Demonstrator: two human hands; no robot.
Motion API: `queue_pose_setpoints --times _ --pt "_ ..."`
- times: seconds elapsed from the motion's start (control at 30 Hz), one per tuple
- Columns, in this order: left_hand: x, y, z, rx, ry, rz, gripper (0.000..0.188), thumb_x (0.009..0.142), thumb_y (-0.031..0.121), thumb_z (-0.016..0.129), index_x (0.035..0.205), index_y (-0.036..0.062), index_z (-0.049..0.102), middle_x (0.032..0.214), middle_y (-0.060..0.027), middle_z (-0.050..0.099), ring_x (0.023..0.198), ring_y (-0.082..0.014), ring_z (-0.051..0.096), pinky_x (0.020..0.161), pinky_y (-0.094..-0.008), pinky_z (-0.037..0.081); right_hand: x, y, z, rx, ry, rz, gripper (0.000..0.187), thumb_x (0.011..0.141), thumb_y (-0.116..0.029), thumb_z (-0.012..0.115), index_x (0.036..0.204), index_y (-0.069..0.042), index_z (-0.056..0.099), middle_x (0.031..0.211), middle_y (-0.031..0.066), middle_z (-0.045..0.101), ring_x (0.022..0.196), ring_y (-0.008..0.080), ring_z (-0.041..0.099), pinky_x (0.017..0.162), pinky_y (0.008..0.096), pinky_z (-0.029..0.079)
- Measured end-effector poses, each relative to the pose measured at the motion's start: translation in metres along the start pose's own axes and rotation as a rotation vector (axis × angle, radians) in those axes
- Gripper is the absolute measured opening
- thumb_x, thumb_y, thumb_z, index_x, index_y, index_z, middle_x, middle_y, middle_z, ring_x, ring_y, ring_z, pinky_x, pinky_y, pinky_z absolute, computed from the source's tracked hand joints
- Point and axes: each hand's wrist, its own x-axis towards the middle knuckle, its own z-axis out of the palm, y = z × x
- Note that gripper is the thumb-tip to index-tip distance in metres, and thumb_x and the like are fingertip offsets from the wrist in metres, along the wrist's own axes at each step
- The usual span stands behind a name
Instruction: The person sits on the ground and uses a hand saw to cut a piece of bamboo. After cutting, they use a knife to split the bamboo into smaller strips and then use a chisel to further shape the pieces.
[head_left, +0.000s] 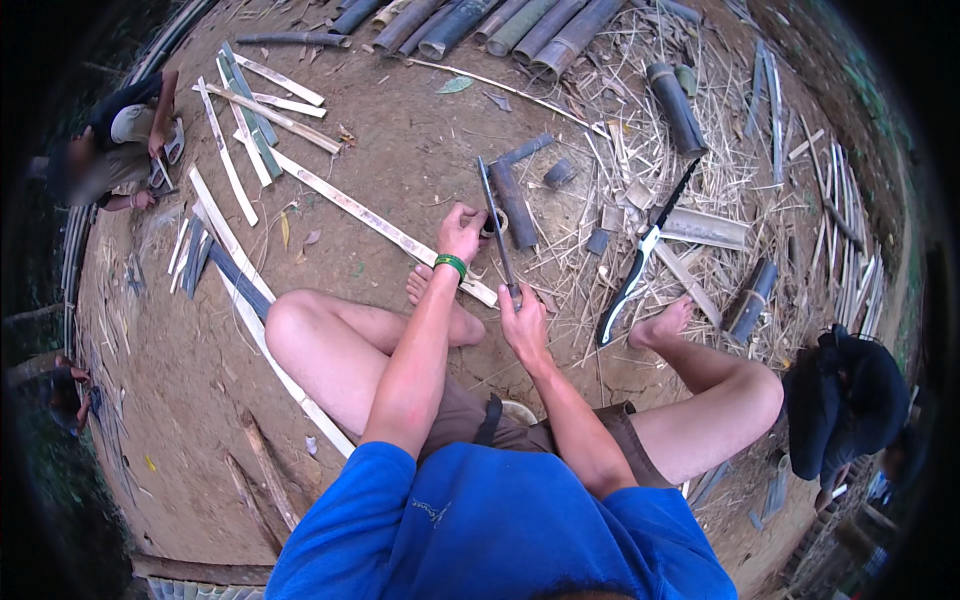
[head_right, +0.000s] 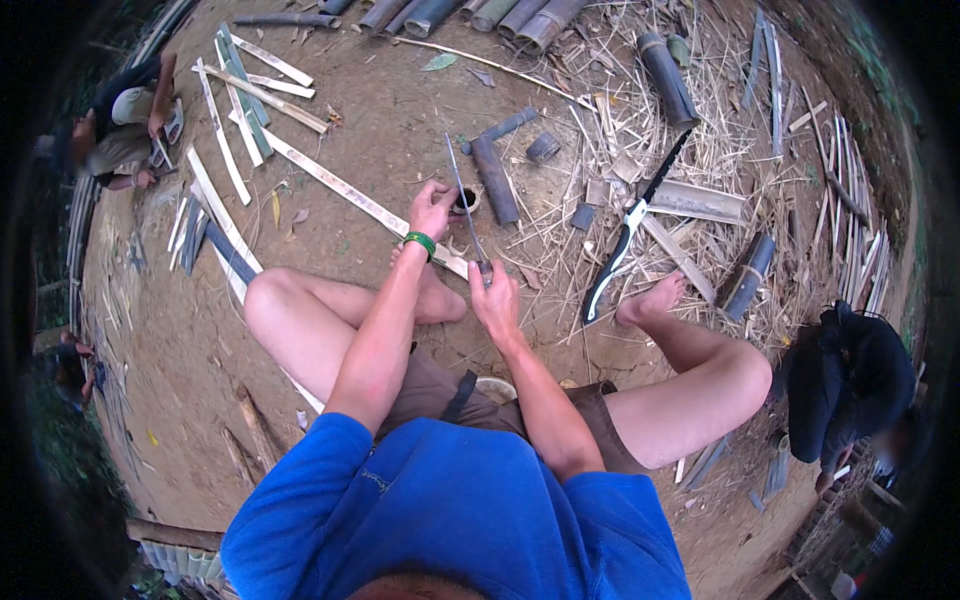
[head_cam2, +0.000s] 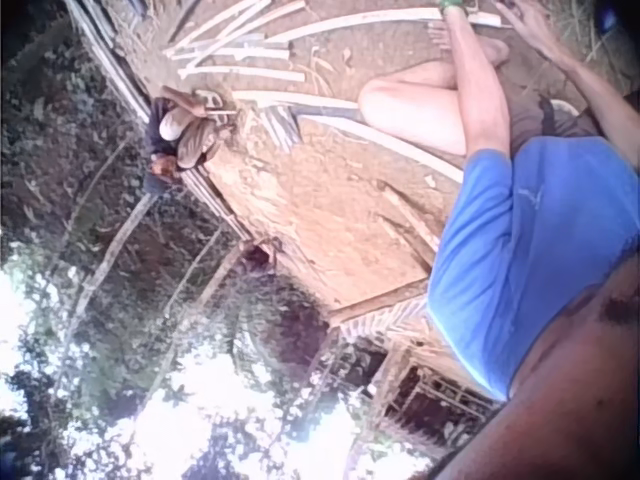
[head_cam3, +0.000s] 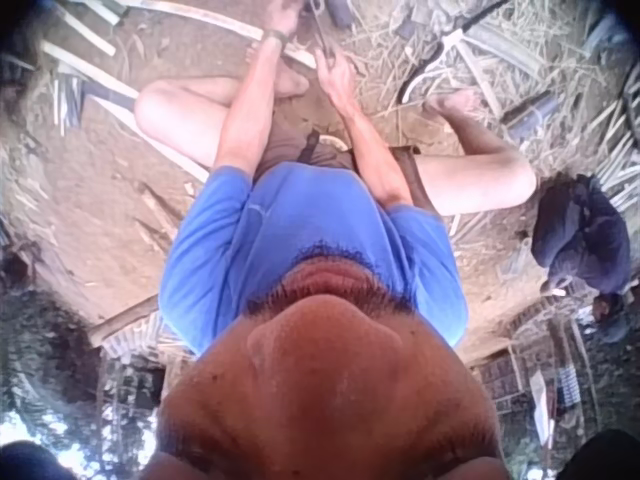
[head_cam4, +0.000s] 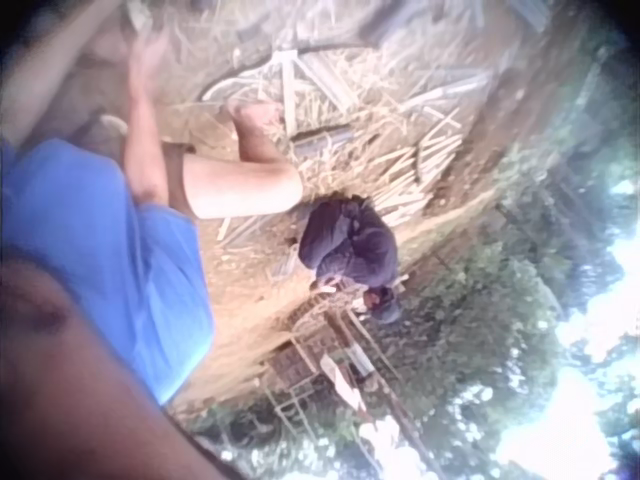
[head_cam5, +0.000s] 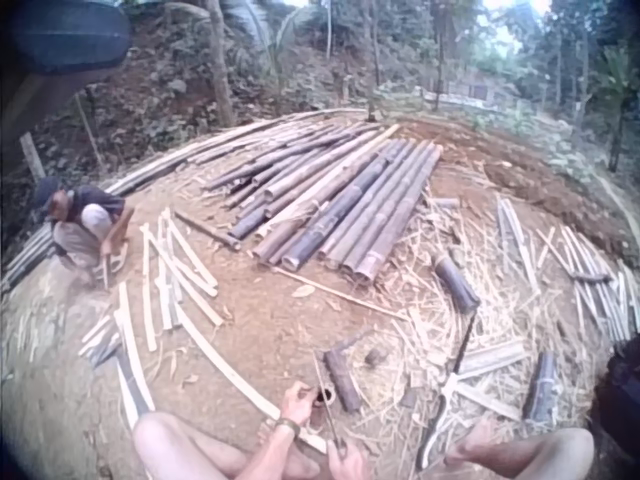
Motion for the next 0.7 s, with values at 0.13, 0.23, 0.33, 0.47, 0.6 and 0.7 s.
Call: queue_pose_setpoints --times 0.13,0.23,0.33,0.47,0.6,0.7 --pt "0.000 0.000 0.004 -0.026 -0.013 -0.015 0.019 0.097 0.017 0.069 0.099 0.0002 0.060 0.088 -0.0144 0.070 0.072 -0.0199 0.070 0.055 -0.0343 0.061 -0.001 0.003 0.006 -0.017 0.056 -0.008 0.042 0.098 -0.038 0.062 0.101 0.004 0.066 0.076 0.0280 0.066 0.072 0.0438 0.067 0.069 0.0506 0.049" --pt "0.002 -0.001 -0.006 -0.050 -0.026 -0.031 0.017 0.097 0.015 0.068 0.100 0.0006 0.060 0.093 -0.0151 0.070 0.075 -0.0208 0.070 0.057 -0.0357 0.062 -0.002 -0.017 0.001 -0.039 -0.017 0.076 0.046 0.097 -0.041 0.062 0.099 0.005 0.066 0.082 0.0307 0.069 0.084 0.0505 0.068 0.075 0.0561 0.051" --pt "0.006 0.003 -0.002 -0.050 -0.062 -0.072 0.015 0.100 0.016 0.063 0.099 0.0021 0.057 0.097 -0.0142 0.065 0.082 -0.0231 0.069 0.067 -0.0422 0.067 0.001 -0.014 -0.002 -0.052 0.020 0.010 0.048 0.099 -0.040 0.061 0.099 0.008 0.065 0.080 0.0327 0.067 0.080 0.0487 0.068 0.073 0.0524 0.050" --pt "0.012 0.006 -0.011 -0.138 -0.055 -0.150 0.024 0.103 0.026 0.056 0.111 0.0036 0.061 0.101 -0.0148 0.062 0.083 -0.0238 0.067 0.071 -0.0405 0.063 0.007 -0.015 -0.005 -0.058 -0.002 -0.002 0.048 0.098 -0.039 0.061 0.099 0.009 0.065 0.082 0.0343 0.067 0.083 0.0504 0.068 0.075 0.0533 0.051" --pt "0.001 -0.002 -0.027 0.038 0.275 0.003 0.041 0.104 0.037 0.053 0.127 0.0040 0.063 0.119 -0.0173 0.064 0.105 -0.0322 0.064 0.093 -0.0449 0.052 0.006 -0.026 0.005 -0.056 0.008 -0.055 0.049 0.097 -0.040 0.062 0.097 0.008 0.066 0.082 0.0350 0.067 0.084 0.0527 0.067 0.077 0.0563 0.052" --pt "-0.035 0.030 0.007 0.184 0.375 0.270 0.052 0.104 0.043 0.050 0.134 0.0011 0.060 0.135 -0.0220 0.060 0.125 -0.0383 0.056 0.112 -0.0477 0.039 0.012 -0.007 -0.006 -0.079 0.039 -0.034 0.049 0.097 -0.040 0.063 0.095 0.008 0.066 0.082 0.0349 0.067 0.084 0.0538 0.067 0.078 0.0576 0.052"
